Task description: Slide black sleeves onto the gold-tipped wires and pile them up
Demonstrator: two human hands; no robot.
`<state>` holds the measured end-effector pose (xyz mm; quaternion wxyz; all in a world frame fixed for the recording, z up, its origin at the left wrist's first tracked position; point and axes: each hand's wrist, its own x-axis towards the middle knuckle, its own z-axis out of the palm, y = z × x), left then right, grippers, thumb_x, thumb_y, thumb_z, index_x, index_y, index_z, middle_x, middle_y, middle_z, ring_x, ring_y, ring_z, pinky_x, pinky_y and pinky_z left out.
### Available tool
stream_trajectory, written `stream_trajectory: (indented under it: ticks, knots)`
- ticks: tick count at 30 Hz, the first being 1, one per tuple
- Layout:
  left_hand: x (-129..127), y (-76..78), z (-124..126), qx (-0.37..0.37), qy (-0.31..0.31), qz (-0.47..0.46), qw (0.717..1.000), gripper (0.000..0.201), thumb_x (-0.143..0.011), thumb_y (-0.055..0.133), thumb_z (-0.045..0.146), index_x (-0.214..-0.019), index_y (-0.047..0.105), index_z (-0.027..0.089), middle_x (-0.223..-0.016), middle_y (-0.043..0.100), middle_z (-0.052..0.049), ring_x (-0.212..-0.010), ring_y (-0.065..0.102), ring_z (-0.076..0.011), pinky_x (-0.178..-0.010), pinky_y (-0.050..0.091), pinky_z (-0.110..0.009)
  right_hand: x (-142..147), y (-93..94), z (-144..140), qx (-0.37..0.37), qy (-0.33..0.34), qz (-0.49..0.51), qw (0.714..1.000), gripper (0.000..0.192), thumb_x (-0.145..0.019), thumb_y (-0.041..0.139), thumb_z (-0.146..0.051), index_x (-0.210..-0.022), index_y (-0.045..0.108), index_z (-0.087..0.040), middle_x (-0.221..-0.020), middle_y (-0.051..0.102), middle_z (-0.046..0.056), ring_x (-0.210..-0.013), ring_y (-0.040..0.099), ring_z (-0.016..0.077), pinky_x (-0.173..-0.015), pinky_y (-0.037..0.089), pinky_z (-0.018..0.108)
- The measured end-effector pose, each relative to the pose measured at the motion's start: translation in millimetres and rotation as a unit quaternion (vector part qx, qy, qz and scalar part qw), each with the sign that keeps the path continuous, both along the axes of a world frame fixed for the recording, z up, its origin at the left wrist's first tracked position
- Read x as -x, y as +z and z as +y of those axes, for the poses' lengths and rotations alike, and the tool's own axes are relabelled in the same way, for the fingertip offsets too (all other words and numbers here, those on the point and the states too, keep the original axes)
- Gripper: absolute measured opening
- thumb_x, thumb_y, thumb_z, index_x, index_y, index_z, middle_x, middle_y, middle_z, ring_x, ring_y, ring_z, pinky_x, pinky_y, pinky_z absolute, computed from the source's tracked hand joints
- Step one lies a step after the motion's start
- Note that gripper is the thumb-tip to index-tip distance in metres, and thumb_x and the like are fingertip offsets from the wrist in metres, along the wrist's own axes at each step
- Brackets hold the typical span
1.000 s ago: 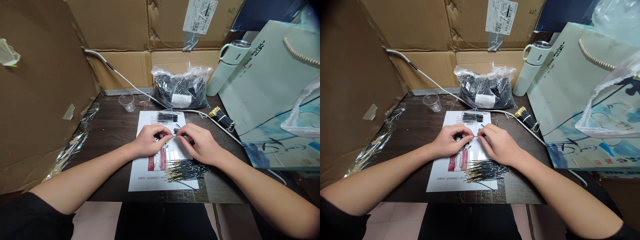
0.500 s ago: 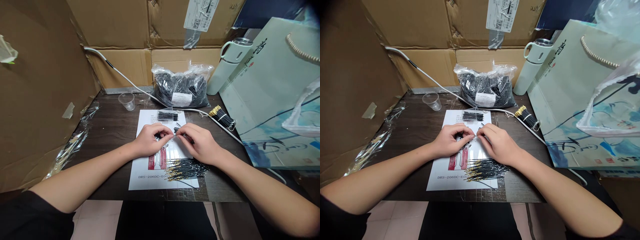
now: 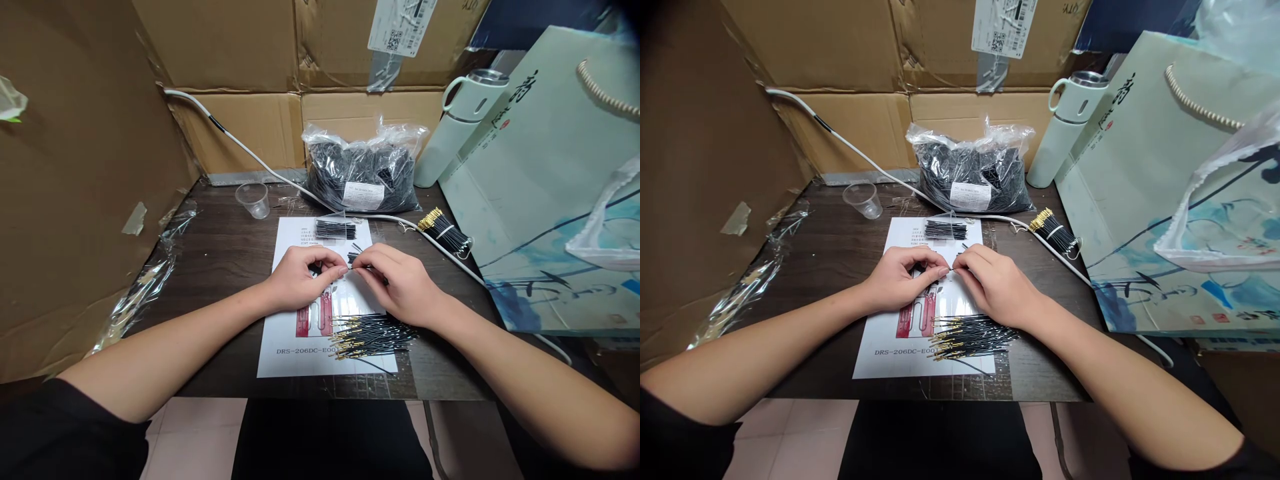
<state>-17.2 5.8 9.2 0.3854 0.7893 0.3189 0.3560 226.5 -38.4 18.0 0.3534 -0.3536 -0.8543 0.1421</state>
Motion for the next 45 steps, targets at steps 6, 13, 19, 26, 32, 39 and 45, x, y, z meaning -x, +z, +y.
stream_trajectory:
  ticks: [6,13,19,26,32,39,45]
  knots:
    - [1.6,-3.7,-1.4,-0.062,0.005,0.007,0.998,0.009,-0.100,0.077,0.026,-0.098,0.083,0.019,-0.086,0.079,-0.004,-0.077,0.071,-0.0163,-0.076,0.059,-0.032,1.3,0.9,-2.2,0.042,-0.019,0.011,0.999,0.012,-0.111,0.055,-0.017,-0.107,0.065,-0.022,-0.095,0.070,0.007,-0.083,0.065,0.0215,-0.075,0.055,0.038]
    - [1.5,-4.8,-2.4,-0.086,-0.003,0.005,0.996,0.009,-0.101,0.077,0.025,-0.100,0.083,0.019,-0.085,0.078,-0.004,-0.078,0.070,-0.0167,-0.076,0.058,-0.033,3.2,-1.0,-2.4,0.059,-0.025,0.018,0.998,0.010,-0.110,0.057,-0.019,-0.105,0.066,-0.021,-0.092,0.069,0.005,-0.079,0.063,0.0192,-0.072,0.051,0.036]
    - [0.8,-3.5,-3.1,-0.057,0.005,0.002,0.998,0.008,-0.100,0.077,0.025,-0.100,0.083,0.018,-0.089,0.080,-0.005,-0.078,0.071,-0.0164,-0.076,0.059,-0.033,2.3,-1.5,-1.2,0.046,-0.016,0.015,0.999,0.009,-0.110,0.056,-0.018,-0.107,0.064,-0.022,-0.094,0.069,0.006,-0.080,0.061,0.0200,-0.072,0.051,0.036]
    - [0.7,-4.1,-2.3,-0.088,0.029,0.012,0.996,0.019,-0.093,0.080,0.025,-0.110,0.077,0.019,-0.098,0.079,-0.006,-0.085,0.069,-0.0187,-0.082,0.059,-0.036,0.8,-0.1,1.7,0.041,-0.025,0.011,0.999,0.009,-0.109,0.058,-0.017,-0.107,0.065,-0.022,-0.096,0.070,0.006,-0.082,0.063,0.0211,-0.075,0.052,0.037]
    - [3.4,-2.6,0.1,-0.163,0.050,0.066,0.983,0.021,-0.085,0.070,0.011,-0.104,0.071,0.020,-0.097,0.074,-0.006,-0.095,0.066,-0.0247,-0.092,0.055,-0.043,-5.3,-1.6,11.1,0.009,-0.054,-0.005,0.998,0.009,-0.107,0.059,-0.017,-0.103,0.064,-0.023,-0.100,0.072,0.008,-0.095,0.067,0.0271,-0.088,0.054,0.045]
    - [4.7,-9.0,3.0,-0.178,0.054,0.115,0.976,0.012,-0.086,0.070,0.015,-0.097,0.071,0.020,-0.102,0.074,-0.009,-0.103,0.063,-0.0290,-0.096,0.052,-0.048,-14.4,-13.5,23.1,0.010,-0.115,-0.023,0.993,0.008,-0.107,0.062,-0.019,-0.100,0.066,-0.022,-0.098,0.072,0.009,-0.095,0.066,0.0281,-0.088,0.053,0.047]
    - [4.4,-9.3,2.5,-0.169,0.066,0.134,0.974,0.010,-0.088,0.070,0.014,-0.095,0.071,0.020,-0.104,0.073,-0.008,-0.105,0.062,-0.0284,-0.097,0.052,-0.047,-13.7,-17.2,23.6,0.042,-0.123,-0.023,0.991,0.009,-0.107,0.063,-0.021,-0.101,0.070,-0.021,-0.099,0.072,0.008,-0.092,0.067,0.0255,-0.082,0.053,0.040]
